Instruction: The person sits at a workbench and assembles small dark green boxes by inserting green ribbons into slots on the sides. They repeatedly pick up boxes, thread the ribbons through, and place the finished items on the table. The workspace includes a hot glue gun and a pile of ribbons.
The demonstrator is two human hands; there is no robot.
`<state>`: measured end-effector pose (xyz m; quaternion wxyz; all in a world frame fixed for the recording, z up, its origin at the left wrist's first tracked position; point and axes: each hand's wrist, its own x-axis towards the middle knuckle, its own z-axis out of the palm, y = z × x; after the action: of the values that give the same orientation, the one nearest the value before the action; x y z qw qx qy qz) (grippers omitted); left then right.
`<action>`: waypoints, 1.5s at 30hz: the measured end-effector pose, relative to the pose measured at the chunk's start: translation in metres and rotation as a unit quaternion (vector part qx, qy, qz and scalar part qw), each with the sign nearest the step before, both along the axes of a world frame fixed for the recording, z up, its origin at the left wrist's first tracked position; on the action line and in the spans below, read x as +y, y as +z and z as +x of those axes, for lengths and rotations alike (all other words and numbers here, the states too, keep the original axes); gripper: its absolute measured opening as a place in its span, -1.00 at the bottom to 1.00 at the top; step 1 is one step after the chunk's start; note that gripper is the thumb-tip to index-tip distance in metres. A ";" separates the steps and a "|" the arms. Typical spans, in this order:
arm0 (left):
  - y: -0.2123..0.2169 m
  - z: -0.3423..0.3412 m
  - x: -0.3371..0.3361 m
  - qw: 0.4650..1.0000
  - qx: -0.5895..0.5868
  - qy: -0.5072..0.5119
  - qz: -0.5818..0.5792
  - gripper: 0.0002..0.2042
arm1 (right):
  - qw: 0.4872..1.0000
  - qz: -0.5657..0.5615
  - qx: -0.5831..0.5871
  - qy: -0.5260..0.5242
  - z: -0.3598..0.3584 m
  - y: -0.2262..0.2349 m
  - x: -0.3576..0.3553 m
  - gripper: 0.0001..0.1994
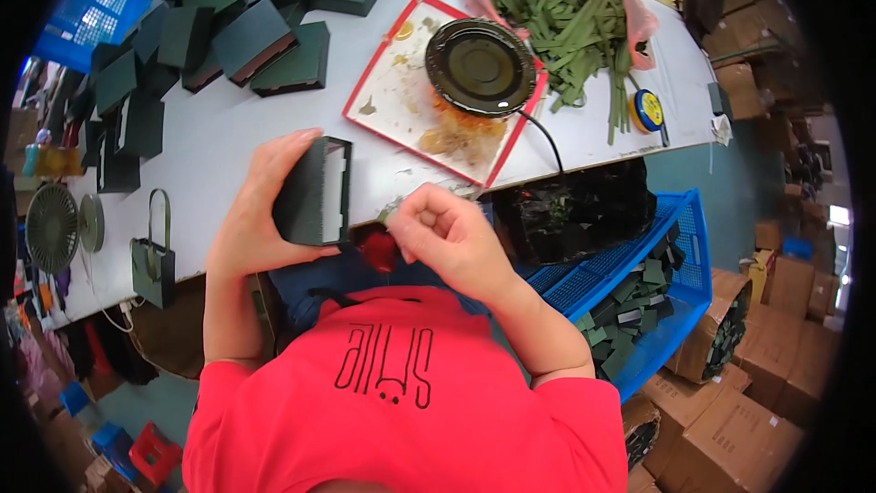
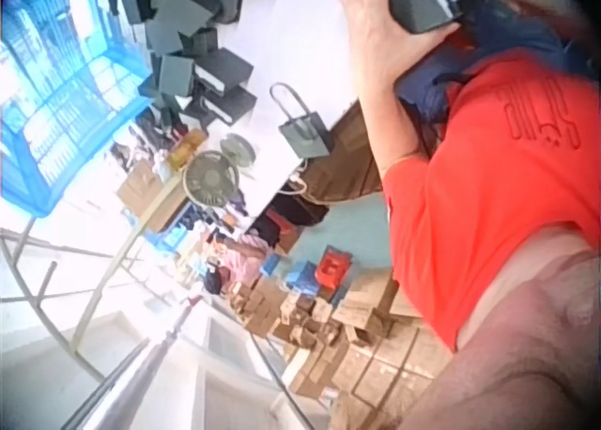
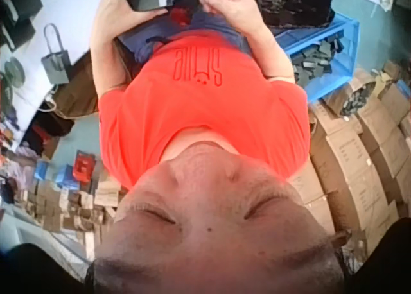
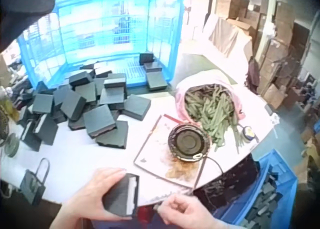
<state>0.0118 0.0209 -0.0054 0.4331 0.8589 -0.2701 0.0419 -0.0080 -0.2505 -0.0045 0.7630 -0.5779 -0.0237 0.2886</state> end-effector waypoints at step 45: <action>-0.002 0.002 -0.023 0.996 -0.082 -0.020 -0.022 0.07 | 0.986 0.107 0.122 -0.032 -0.028 -0.032 0.015 -0.66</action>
<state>0.0133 -0.0022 -0.0076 0.4287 0.8375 -0.3206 0.1095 -0.0359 -0.2354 -0.0367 0.8262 -0.4541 0.0577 0.3285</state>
